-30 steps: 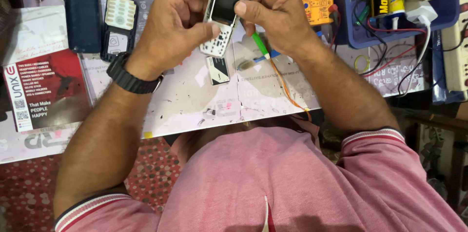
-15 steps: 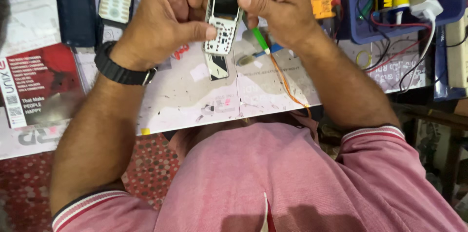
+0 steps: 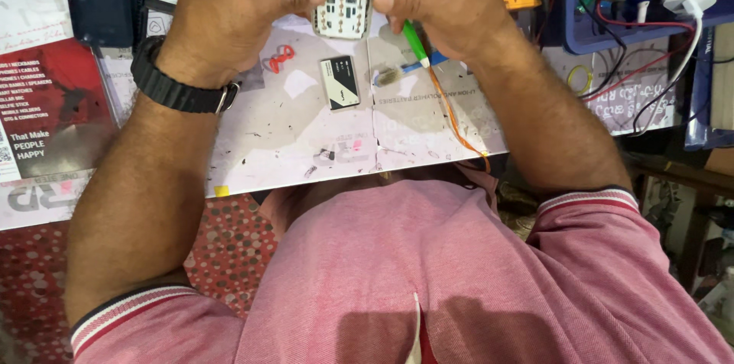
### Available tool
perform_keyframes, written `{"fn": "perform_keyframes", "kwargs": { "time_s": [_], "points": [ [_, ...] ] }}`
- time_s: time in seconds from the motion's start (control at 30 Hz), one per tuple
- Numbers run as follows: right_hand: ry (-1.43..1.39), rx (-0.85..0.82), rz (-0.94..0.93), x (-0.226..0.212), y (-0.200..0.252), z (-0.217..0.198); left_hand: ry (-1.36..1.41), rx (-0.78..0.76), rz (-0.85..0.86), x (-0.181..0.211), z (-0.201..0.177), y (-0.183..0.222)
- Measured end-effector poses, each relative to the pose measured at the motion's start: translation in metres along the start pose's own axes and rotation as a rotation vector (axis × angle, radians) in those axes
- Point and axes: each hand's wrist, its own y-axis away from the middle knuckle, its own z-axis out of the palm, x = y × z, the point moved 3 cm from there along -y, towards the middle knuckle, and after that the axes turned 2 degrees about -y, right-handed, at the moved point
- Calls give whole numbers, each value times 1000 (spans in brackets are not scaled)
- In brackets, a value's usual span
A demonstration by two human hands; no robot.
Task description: The person disassembles a white mobile phone using a green utility knife to pry open the casing and remove the battery. They then extract the internal circuit board and clean it by spraying a liquid from a bottle and brushing the components with a blue brush.
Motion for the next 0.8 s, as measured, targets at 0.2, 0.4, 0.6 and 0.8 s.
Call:
{"fn": "perform_keyframes", "kwargs": {
  "time_s": [0.2,0.4,0.6,0.8],
  "points": [
    [39,-47,-30,-2,-2,7,9,-17,8,3,1,1],
    [-118,-115,-8,-5,-3,9,270,-116,12,17,7,-3],
    [-146,-107,10,-3,-3,7,246,-123,51,21,8,-7],
    [-131,-93,40,-1,-3,7,114,-117,-26,26,9,-7]
  ]
}}
